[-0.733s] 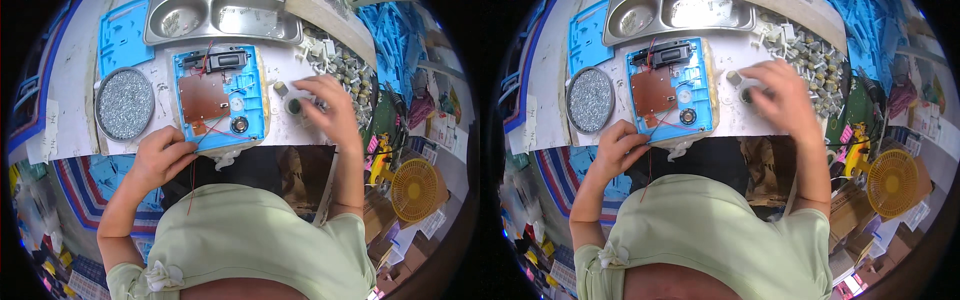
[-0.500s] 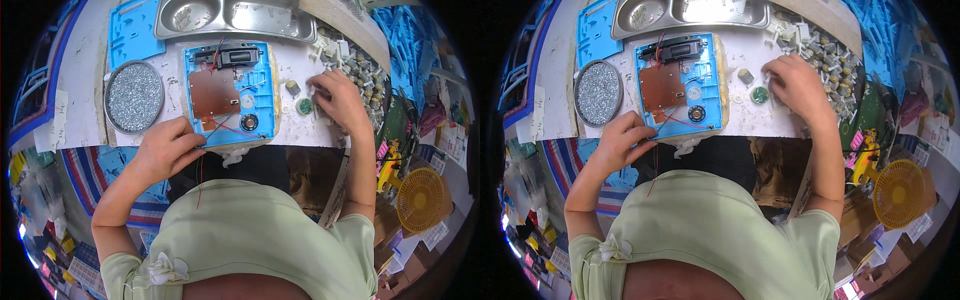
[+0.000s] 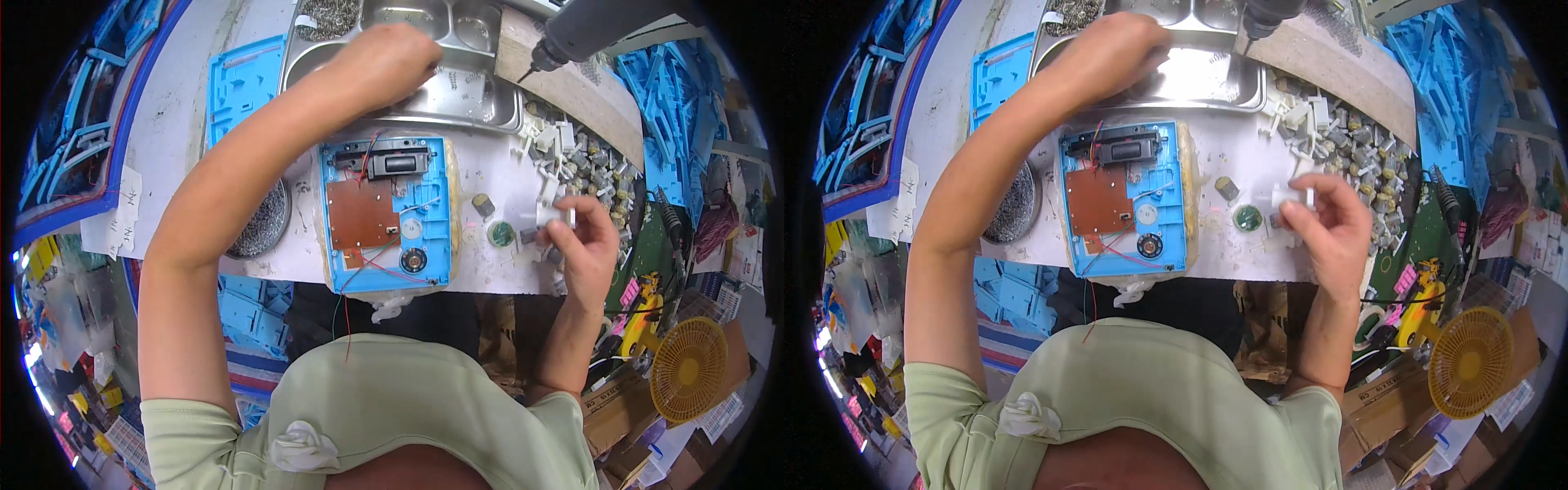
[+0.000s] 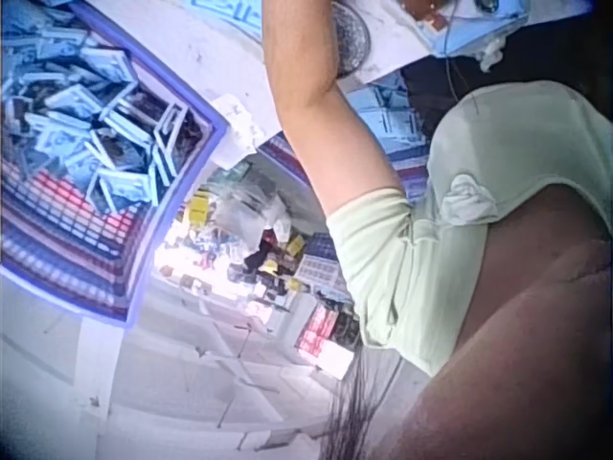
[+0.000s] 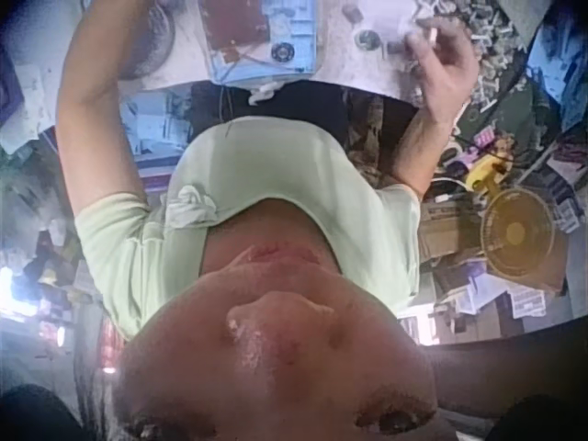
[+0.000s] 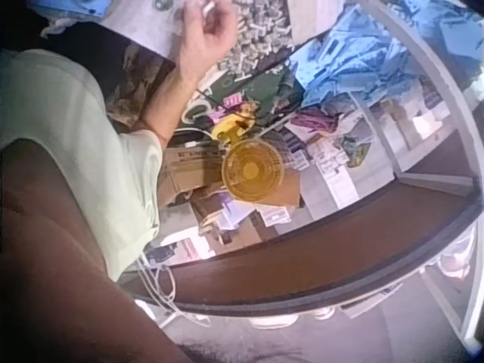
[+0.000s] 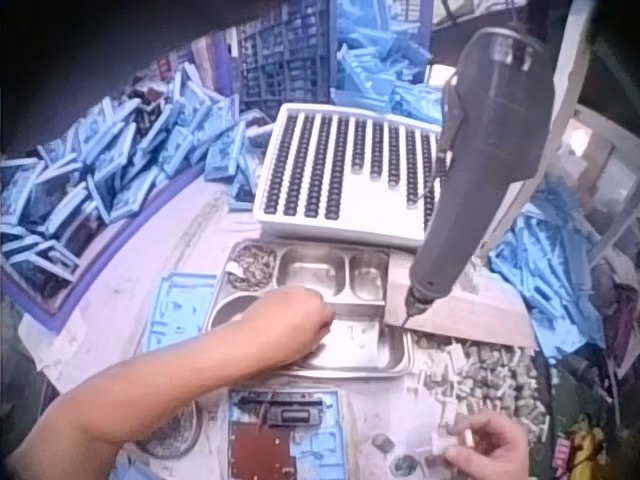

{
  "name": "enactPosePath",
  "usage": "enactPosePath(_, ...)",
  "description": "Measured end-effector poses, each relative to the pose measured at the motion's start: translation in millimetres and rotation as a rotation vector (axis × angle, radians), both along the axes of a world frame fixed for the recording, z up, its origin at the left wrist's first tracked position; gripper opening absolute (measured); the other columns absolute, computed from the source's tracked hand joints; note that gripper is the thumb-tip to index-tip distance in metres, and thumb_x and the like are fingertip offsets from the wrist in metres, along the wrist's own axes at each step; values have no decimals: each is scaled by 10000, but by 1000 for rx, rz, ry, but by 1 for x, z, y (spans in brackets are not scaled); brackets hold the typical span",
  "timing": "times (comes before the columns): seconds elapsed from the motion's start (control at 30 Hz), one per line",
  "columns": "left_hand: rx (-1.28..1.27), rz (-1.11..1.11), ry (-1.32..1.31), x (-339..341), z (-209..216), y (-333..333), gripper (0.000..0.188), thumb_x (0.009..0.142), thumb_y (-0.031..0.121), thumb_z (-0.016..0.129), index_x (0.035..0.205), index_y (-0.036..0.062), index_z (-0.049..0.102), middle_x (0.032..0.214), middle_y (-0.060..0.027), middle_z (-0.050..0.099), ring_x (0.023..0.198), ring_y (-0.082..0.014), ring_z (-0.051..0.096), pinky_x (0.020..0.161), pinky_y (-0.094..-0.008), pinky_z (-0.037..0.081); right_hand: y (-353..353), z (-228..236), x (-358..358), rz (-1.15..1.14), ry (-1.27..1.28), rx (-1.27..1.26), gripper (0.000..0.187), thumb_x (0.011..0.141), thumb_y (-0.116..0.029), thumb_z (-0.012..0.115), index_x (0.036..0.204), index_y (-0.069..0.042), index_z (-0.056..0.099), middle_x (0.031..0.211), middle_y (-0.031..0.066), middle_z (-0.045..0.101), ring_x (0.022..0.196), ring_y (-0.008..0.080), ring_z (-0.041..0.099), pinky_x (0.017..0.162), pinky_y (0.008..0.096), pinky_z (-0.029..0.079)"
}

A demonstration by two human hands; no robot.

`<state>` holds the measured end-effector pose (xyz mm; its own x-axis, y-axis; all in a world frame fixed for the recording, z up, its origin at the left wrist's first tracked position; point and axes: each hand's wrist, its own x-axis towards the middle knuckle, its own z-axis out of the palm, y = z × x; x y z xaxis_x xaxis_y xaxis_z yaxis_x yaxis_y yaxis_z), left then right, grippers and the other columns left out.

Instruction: Assembling or repairing an electronic device by installing internal components, soldering wires, and securing the casing with screws.

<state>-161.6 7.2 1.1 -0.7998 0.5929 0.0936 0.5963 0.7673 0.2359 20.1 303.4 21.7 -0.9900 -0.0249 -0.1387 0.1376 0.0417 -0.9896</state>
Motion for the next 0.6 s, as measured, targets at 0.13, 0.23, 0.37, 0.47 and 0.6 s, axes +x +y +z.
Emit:
enactPosePath(0.13, -147, -23, 64, -14, -21, 27, 136, 870, 99, 620, 922, -5, 691, 963, -206, 702, 903, -387, 713, 798, -489, 571, 7, -1, 10, 2, 11, 57, 248, 865, 32, 764, 1094, 40, 668, 952, 54, 685, 803, 100, 658, 728, 228, 521)
enactPosePath(0.23, -113, -41, 94, -9, -24, 29, 207, 856, 91, 618, 1019, -16, 687, 952, -210, 704, 903, -393, 718, 783, -487, 579, -1, -3, 13, -40, -24, 78, 308, 834, 55, 780, 1127, 52, 686, 978, 53, 686, 820, 95, 654, 733, 228, 516)
enactPosePath(0.37, 215, -48, 118, 23, 29, 0, 180, 860, 77, 654, 1015, -8, 687, 921, -182, 708, 854, -342, 725, 724, -405, 593, -14, 6, 15, -43, 128, 181, 327, 812, 59, 781, 1131, 63, 708, 1079, 104, 720, 882, 117, 670, 771, 237, 531)
enactPosePath(0.47, 705, 165, -701, 96, 80, -18, 94, 929, 45, 685, 1014, 5, 680, 947, -131, 727, 816, -183, 736, 681, -295, 590, -33, 11, 21, 16, 486, 286, 333, 786, 46, 790, 1110, 49, 712, 1008, 155, 755, 875, 201, 722, 779, 305, 570)
enactPosePath(0.6, 1322, 320, -1096, 177, 56, -33, 76, 972, 25, 661, 1030, -1, 619, 1019, -157, 719, 838, -158, 730, 693, -284, 608, -81, 24, 5, 297, 654, 216, 315, 764, 30, 805, 1063, 11, 709, 967, 173, 753, 795, 281, 739, 685, 341, 579)
